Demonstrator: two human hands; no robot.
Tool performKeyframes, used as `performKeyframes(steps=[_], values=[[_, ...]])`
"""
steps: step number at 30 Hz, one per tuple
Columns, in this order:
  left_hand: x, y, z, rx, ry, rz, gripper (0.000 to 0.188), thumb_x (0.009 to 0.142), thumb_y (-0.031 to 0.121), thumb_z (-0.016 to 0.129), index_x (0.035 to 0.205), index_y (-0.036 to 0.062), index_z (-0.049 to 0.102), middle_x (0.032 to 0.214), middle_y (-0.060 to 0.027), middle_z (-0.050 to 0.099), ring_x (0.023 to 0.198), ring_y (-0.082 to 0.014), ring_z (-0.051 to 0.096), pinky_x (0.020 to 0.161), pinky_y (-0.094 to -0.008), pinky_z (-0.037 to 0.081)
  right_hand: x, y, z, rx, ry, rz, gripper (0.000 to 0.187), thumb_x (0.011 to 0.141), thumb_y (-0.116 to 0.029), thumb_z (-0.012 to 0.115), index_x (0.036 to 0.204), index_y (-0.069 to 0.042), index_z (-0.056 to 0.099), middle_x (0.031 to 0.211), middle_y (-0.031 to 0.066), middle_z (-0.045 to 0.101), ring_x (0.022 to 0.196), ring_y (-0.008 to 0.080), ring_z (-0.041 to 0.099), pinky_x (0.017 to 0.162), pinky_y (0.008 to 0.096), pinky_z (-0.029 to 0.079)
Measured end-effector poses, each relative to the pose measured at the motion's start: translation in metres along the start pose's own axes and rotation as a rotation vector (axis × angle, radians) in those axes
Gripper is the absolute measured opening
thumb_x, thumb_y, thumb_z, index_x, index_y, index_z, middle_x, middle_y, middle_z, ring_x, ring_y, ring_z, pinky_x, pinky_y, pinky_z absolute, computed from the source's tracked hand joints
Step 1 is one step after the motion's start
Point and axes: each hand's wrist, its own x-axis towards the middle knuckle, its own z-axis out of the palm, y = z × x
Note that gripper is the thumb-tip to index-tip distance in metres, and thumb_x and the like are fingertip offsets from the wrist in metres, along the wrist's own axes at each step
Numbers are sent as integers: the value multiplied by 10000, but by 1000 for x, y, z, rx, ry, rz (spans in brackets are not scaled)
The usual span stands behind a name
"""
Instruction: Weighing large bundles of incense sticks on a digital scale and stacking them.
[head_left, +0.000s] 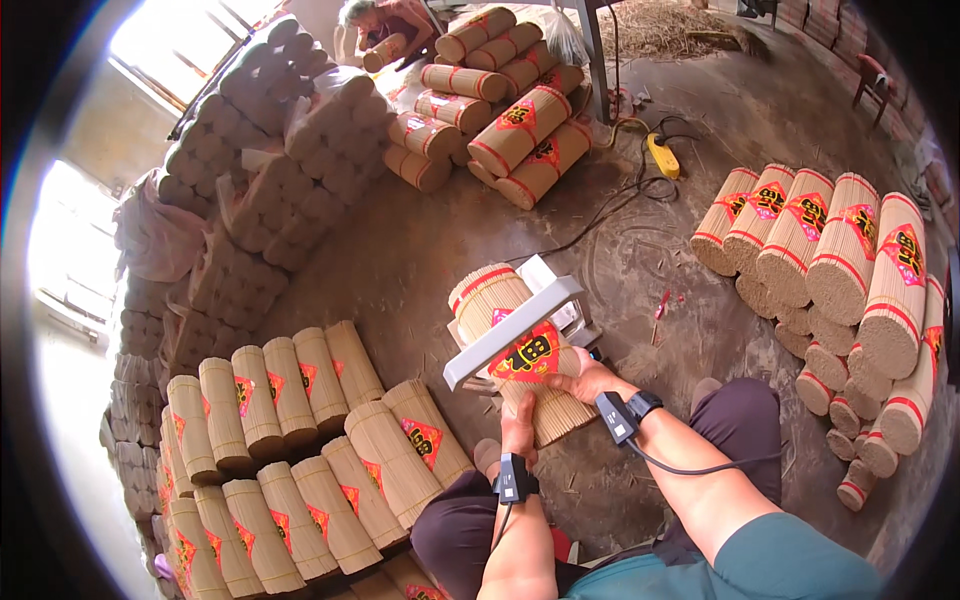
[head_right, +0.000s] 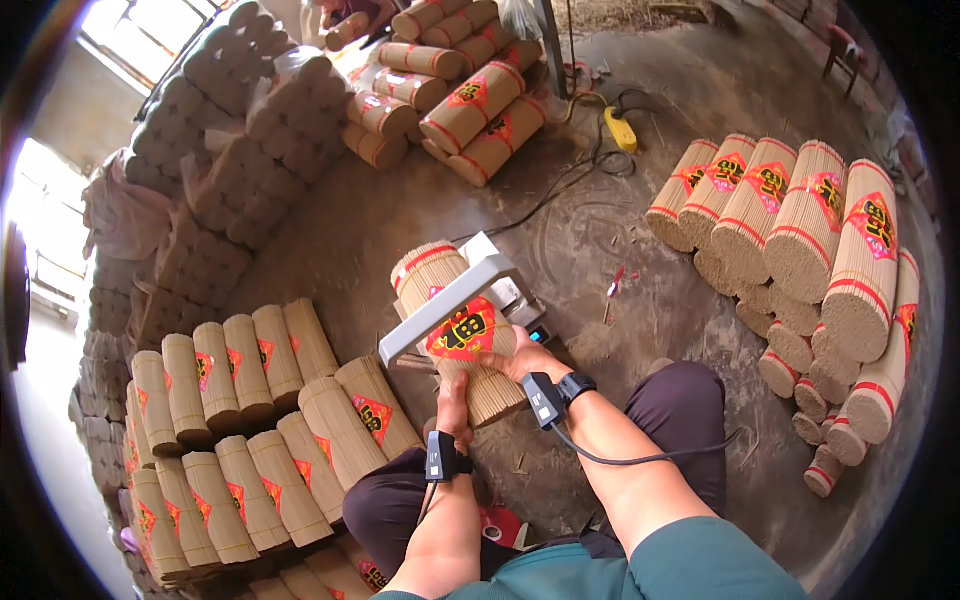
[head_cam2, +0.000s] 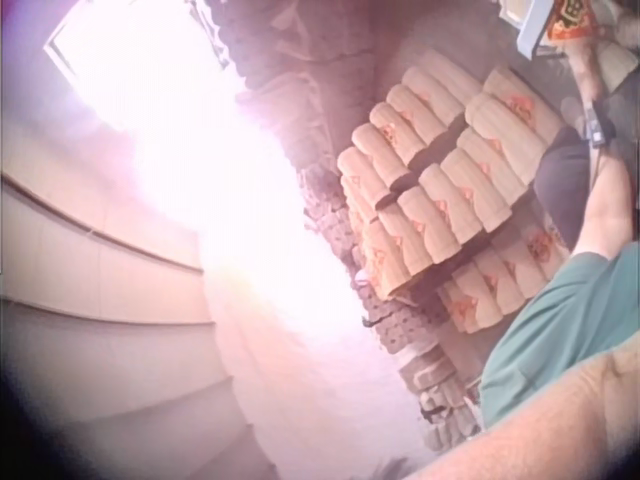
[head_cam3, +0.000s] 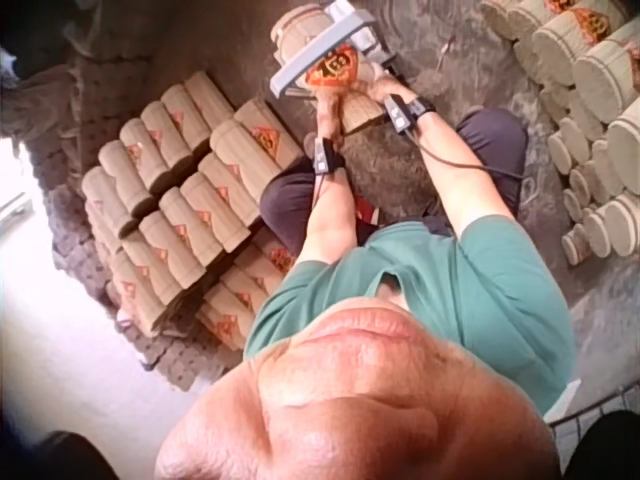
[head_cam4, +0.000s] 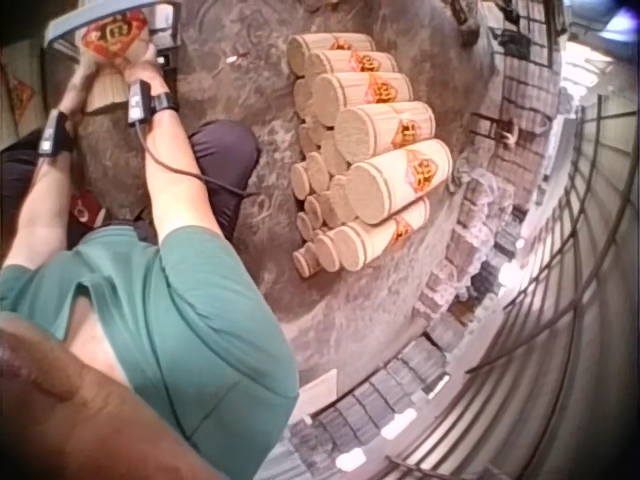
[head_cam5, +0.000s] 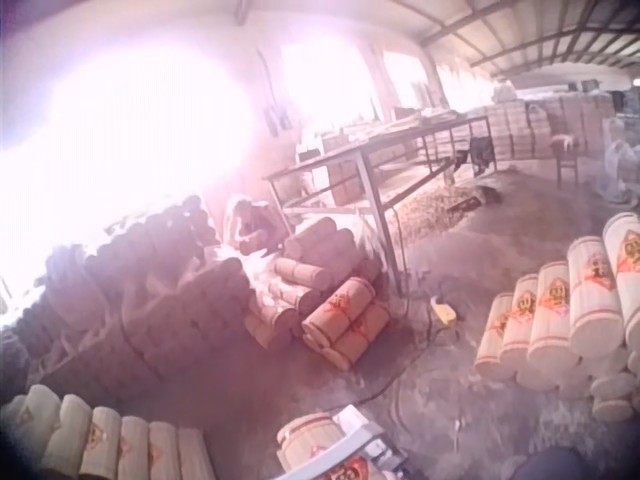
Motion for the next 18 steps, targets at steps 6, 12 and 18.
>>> performKeyframes(steps=[6, 12, 18], values=[[3, -7, -3, 2, -22, 61, 577, 870, 359, 614, 1309, 34, 430, 1176, -87, 578, 1022, -213, 588, 883, -346, 473, 0, -3, 2, -80, 84, 116, 1002, 609, -452, 867, 1339, 12, 363, 1220, 110, 578, 1149, 195, 528, 992, 332, 417], [-8, -16, -3, -125, 32, 44, 644, 833, 388, 676, 1293, 1, 445, 1165, -83, 587, 988, -192, 596, 854, -338, 476, -6, -3, 7, -72, 47, 26, 963, 642, -460, 852, 1323, 34, 383, 1204, 123, 591, 1107, 190, 547, 948, 320, 439], [-63, -23, 5, -203, 85, -188, 572, 856, 360, 669, 1264, 10, 476, 1106, -87, 631, 926, -208, 633, 817, -350, 497, -30, 45, -9, -176, 18, 10, 753, 706, -456, 806, 1216, 29, 539, 1104, 123, 649, 1021, 184, 609, 883, 316, 487]])
